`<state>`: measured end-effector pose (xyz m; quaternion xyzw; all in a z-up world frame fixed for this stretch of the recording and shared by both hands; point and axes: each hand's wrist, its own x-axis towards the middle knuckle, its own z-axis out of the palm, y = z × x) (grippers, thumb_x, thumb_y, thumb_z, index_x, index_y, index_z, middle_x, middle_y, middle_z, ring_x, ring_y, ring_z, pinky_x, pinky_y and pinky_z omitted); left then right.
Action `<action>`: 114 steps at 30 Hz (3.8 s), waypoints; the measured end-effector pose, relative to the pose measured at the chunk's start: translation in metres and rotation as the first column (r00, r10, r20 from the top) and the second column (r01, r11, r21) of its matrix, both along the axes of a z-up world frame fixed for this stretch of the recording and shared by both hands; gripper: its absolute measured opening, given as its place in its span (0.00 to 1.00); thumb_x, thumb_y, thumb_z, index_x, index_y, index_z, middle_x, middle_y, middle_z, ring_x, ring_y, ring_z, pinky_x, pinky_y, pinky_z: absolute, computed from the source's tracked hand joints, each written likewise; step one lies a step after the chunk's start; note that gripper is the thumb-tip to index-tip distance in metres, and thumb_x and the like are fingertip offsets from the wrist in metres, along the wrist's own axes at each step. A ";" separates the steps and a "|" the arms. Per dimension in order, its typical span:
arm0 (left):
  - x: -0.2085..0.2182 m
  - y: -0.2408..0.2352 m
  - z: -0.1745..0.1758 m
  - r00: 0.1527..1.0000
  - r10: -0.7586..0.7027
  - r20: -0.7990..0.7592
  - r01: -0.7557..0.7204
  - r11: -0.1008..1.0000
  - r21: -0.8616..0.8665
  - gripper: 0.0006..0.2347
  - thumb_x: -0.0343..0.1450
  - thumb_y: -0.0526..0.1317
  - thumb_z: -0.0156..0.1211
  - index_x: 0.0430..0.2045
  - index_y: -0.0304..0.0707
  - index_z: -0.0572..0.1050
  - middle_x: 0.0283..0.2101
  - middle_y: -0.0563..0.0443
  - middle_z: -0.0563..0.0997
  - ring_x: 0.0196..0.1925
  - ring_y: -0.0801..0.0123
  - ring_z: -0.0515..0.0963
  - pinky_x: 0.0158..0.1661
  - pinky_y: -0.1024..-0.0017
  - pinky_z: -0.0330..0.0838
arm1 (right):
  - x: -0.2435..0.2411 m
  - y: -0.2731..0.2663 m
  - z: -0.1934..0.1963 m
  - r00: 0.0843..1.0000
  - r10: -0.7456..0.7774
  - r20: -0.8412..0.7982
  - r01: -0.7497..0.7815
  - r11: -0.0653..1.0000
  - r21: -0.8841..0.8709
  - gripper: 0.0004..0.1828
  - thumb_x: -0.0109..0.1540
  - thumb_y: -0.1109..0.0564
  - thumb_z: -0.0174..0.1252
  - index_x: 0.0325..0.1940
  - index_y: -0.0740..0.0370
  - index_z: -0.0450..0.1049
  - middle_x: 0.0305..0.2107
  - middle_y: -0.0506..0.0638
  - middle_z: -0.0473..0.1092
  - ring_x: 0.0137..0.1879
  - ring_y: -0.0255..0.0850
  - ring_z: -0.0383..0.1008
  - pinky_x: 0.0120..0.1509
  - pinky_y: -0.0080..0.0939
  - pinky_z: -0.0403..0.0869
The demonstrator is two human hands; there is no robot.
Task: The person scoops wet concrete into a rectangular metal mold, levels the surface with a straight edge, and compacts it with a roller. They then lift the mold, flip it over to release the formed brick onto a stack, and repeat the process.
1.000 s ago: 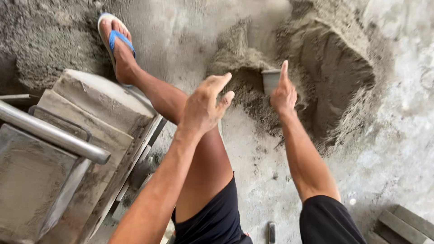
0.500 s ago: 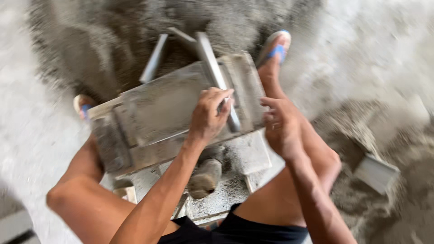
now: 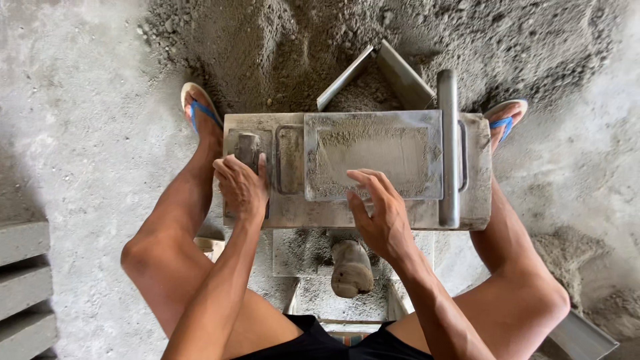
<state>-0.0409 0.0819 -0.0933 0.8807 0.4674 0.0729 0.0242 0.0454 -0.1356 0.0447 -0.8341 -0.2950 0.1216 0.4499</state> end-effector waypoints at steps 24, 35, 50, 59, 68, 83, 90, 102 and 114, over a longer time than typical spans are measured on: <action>0.140 -0.083 0.102 0.101 -0.984 0.145 0.994 0.093 -0.060 0.26 0.67 0.61 0.42 0.35 0.31 0.66 0.34 0.44 0.64 0.38 0.58 0.71 0.33 0.67 0.72 | 0.066 -0.106 -0.050 0.493 -0.646 -0.583 0.668 0.710 -0.222 0.26 0.66 0.43 0.38 0.62 0.62 0.56 0.21 0.60 0.65 0.20 0.45 0.71 0.20 0.42 0.74; 0.138 -0.080 0.094 0.135 -0.983 0.127 0.982 0.115 -0.150 0.27 0.68 0.62 0.41 0.38 0.32 0.66 0.36 0.46 0.63 0.39 0.59 0.71 0.34 0.68 0.73 | 0.073 -0.104 -0.038 0.526 -0.595 -0.608 0.575 0.775 -0.261 0.25 0.65 0.45 0.33 0.63 0.59 0.54 0.26 0.64 0.66 0.22 0.52 0.73 0.21 0.46 0.76; 0.142 -0.088 0.086 0.323 -0.924 0.207 0.938 0.283 -0.202 0.33 0.61 0.66 0.49 0.45 0.34 0.67 0.32 0.46 0.66 0.35 0.61 0.73 0.34 0.68 0.74 | 0.047 -0.094 -0.002 0.730 -0.595 -0.337 0.492 0.799 -0.346 0.27 0.64 0.53 0.28 0.66 0.65 0.47 0.55 0.70 0.53 0.54 0.62 0.58 0.52 0.65 0.62; 0.121 -0.073 0.091 0.390 -0.883 0.261 0.917 0.347 -0.198 0.37 0.60 0.69 0.46 0.49 0.34 0.66 0.43 0.39 0.68 0.48 0.54 0.72 0.47 0.61 0.69 | 0.058 -0.038 0.091 0.926 -0.341 -0.165 0.316 0.935 -0.158 0.21 0.63 0.37 0.38 0.42 0.55 0.62 0.15 0.52 0.69 0.20 0.46 0.73 0.22 0.48 0.70; 0.086 -0.045 0.095 0.498 -0.862 0.092 0.831 0.443 -0.337 0.44 0.50 0.62 0.66 0.56 0.30 0.61 0.65 0.43 0.56 0.66 0.52 0.56 0.61 0.56 0.54 | 0.027 -0.007 0.038 0.779 -0.263 -0.569 0.214 0.965 -0.153 0.23 0.64 0.41 0.40 0.28 0.61 0.64 0.09 0.54 0.65 0.13 0.43 0.67 0.16 0.42 0.69; 0.089 -0.048 0.110 0.516 -0.852 0.085 0.820 0.463 -0.337 0.43 0.50 0.61 0.67 0.55 0.31 0.63 0.65 0.44 0.58 0.67 0.48 0.51 0.62 0.45 0.43 | 0.027 -0.005 0.046 0.827 -0.308 -0.470 0.189 0.940 -0.283 0.26 0.65 0.38 0.37 0.30 0.64 0.63 0.12 0.58 0.65 0.15 0.44 0.68 0.19 0.45 0.72; 0.089 -0.048 0.096 0.505 -0.863 0.002 0.822 0.480 -0.307 0.46 0.49 0.66 0.63 0.56 0.33 0.61 0.67 0.48 0.53 0.69 0.49 0.46 0.64 0.46 0.42 | 0.047 0.000 0.048 0.675 -0.309 -0.670 0.138 0.945 -0.297 0.24 0.63 0.37 0.40 0.31 0.60 0.65 0.13 0.53 0.65 0.14 0.38 0.64 0.15 0.38 0.68; 0.089 -0.052 0.094 0.515 -0.856 -0.053 0.812 0.506 -0.291 0.46 0.49 0.65 0.64 0.57 0.35 0.61 0.67 0.48 0.53 0.69 0.48 0.45 0.64 0.45 0.39 | 0.048 -0.003 0.017 0.642 -0.344 -0.685 0.158 0.934 -0.321 0.25 0.65 0.38 0.40 0.30 0.60 0.68 0.12 0.50 0.66 0.13 0.38 0.64 0.16 0.37 0.65; 0.088 -0.052 0.103 0.528 -0.849 0.001 0.795 0.494 -0.352 0.43 0.50 0.62 0.67 0.56 0.34 0.62 0.67 0.47 0.52 0.69 0.47 0.44 0.62 0.42 0.43 | 0.023 -0.011 0.022 0.878 -0.317 -0.358 0.190 0.918 -0.348 0.27 0.66 0.38 0.33 0.34 0.64 0.64 0.18 0.62 0.66 0.20 0.47 0.68 0.21 0.46 0.71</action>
